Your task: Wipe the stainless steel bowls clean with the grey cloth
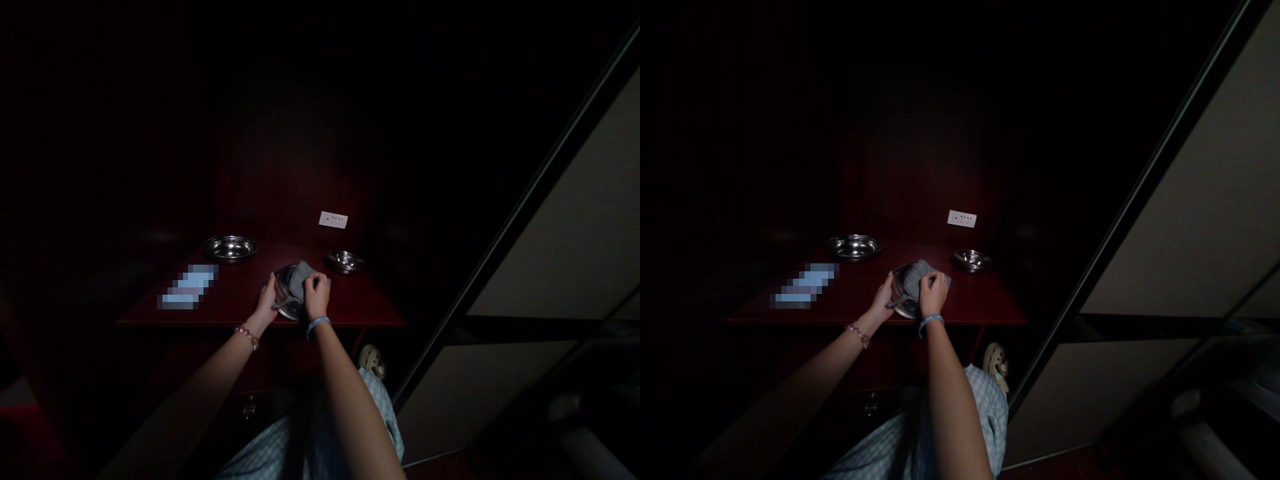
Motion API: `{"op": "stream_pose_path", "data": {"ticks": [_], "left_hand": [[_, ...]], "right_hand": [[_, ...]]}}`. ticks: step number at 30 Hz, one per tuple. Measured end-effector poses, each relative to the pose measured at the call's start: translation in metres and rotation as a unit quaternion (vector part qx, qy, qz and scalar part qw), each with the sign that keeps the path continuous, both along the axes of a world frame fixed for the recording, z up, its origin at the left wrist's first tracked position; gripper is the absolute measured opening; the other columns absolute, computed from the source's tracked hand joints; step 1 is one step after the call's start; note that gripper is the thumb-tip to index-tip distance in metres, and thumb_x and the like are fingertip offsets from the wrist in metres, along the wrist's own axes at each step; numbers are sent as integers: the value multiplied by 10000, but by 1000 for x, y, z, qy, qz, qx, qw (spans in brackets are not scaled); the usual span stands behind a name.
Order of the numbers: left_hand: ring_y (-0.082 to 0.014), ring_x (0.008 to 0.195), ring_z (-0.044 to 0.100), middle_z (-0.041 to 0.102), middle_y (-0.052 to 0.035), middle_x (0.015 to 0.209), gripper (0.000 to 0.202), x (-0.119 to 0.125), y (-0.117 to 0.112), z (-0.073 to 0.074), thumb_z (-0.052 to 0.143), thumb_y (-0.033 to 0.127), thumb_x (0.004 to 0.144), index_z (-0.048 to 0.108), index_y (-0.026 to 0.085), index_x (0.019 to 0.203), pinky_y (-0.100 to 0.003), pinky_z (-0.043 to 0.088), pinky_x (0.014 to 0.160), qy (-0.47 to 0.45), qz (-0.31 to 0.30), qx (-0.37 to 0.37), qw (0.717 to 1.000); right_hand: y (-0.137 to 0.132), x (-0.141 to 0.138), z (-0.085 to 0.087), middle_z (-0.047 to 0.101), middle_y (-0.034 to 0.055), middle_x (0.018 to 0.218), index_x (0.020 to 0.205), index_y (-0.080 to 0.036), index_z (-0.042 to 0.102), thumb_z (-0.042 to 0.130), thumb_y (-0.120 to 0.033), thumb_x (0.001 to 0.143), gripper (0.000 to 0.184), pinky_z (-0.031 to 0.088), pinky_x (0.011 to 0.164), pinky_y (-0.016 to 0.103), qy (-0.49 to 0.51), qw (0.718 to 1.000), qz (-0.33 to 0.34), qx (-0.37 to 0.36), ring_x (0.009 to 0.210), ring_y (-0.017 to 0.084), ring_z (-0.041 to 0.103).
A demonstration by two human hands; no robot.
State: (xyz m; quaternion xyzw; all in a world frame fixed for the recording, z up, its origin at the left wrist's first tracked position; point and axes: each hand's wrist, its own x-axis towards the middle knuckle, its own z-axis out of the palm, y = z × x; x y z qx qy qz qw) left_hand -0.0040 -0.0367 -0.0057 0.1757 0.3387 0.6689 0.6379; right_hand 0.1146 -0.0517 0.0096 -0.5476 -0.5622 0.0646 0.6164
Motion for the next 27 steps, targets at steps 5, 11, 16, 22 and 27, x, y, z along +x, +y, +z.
{"op": "stream_pose_path", "data": {"ticks": [5, 11, 16, 22, 27], "left_hand": [[-165, 673, 740, 796, -93, 829, 301, 0, -3, 2, 550, 335, 1010, 722, 97, 1078, -266, 585, 739, 2, 6, -3, 1000], [-169, 745, 761, 805, -107, 875, 312, 2, -7, 6, 521, 324, 1023, 721, 94, 1090, -267, 587, 814, -9, -1, 11, 1000], [-171, 774, 770, 806, -105, 872, 312, 2, -9, 9, 494, 308, 1035, 726, 102, 1061, -266, 593, 830, -11, -6, 14, 1000], [-187, 832, 779, 810, -116, 906, 319, 1, -9, 9, 494, 301, 1032, 728, 98, 1110, -280, 597, 860, -5, -4, 1, 1000], [-185, 784, 777, 808, -113, 870, 315, 1, -9, 10, 500, 304, 1032, 732, 101, 1097, -277, 597, 831, -2, -5, 0, 1000]], "right_hand": [[-1, 0, 1, 601, 28, 852, 753, -255, 446, 499, -247, 848, 109, 407, 871, 336, -7, 1000, -5, -6, 876, 220, 538], [-4, 0, 2, 596, 29, 881, 806, -255, 434, 502, -301, 892, 119, 402, 866, 327, -17, 1000, -10, 1, 869, 213, 535], [-3, -2, 2, 650, 73, 955, 888, -240, 490, 445, -393, 965, 178, 411, 894, 352, -11, 1000, -12, -7, 925, 235, 579], [2, -1, -2, 680, 104, 980, 882, -233, 516, 412, -405, 988, 228, 423, 905, 373, -11, 1000, -16, 2, 955, 248, 593], [1, -1, -3, 675, 105, 987, 893, -236, 515, 420, -373, 971, 184, 422, 903, 380, -12, 1000, -19, -9, 973, 257, 592]]}}
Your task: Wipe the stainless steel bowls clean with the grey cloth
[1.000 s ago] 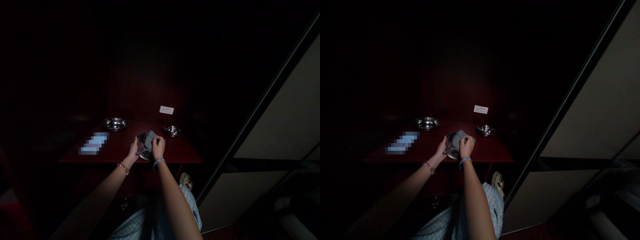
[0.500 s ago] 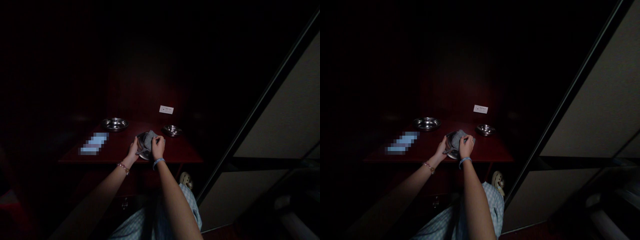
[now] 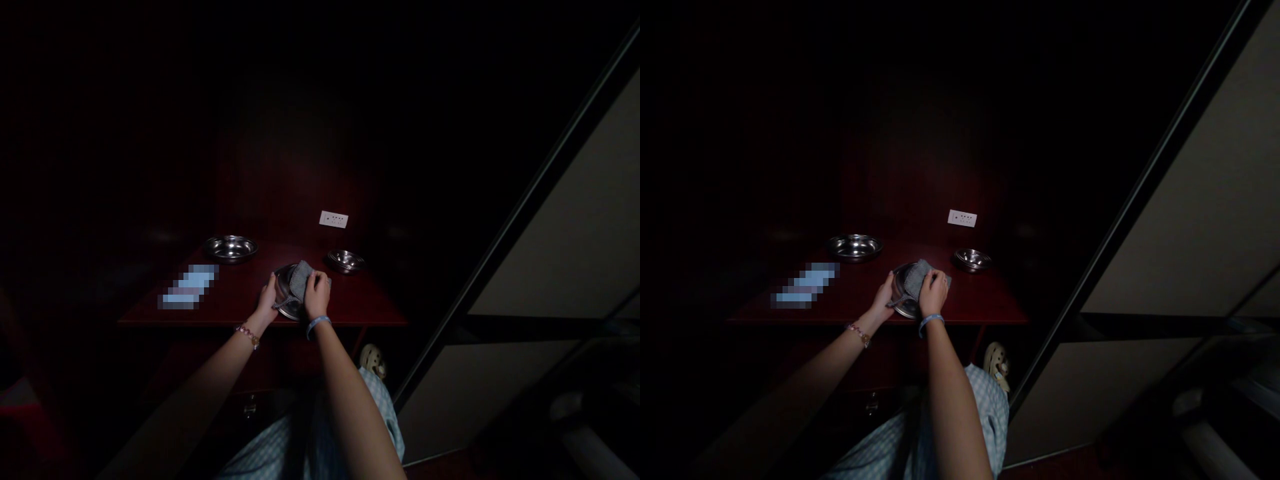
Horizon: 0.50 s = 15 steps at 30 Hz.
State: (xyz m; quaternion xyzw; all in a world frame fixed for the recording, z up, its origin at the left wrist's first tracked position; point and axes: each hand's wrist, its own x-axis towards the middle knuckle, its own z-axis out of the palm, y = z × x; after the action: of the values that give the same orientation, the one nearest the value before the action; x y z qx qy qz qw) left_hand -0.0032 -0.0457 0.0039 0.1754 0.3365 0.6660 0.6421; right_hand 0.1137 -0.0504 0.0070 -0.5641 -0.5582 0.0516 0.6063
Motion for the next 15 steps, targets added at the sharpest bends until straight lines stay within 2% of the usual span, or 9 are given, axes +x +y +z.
{"op": "stream_pose_path", "data": {"ticks": [7, 12, 15], "left_hand": [[-182, 784, 776, 807, -108, 866, 298, 0, 2, -3, 532, 310, 1020, 730, 101, 1093, -271, 593, 832, -6, 6, 2, 1000], [-174, 743, 767, 802, -95, 831, 299, 0, 2, -4, 516, 307, 1026, 732, 102, 1057, -268, 596, 800, -3, 6, 2, 1000], [-179, 753, 770, 805, -103, 846, 295, 0, 2, -3, 514, 302, 1026, 735, 108, 1053, -265, 593, 803, -6, 3, 6, 1000]], "right_hand": [[-1, 0, 1, 644, 56, 914, 831, -255, 463, 458, -279, 903, 76, 413, 880, 352, 8, 1000, 3, 2, 914, 234, 568], [-2, 1, 2, 597, 28, 864, 803, -265, 402, 502, -252, 846, 110, 408, 871, 346, -4, 1000, 1, -11, 869, 226, 545], [-4, 0, 3, 602, 31, 882, 826, -262, 413, 516, -268, 852, 106, 406, 876, 341, -2, 1000, -1, 3, 888, 225, 550]]}}
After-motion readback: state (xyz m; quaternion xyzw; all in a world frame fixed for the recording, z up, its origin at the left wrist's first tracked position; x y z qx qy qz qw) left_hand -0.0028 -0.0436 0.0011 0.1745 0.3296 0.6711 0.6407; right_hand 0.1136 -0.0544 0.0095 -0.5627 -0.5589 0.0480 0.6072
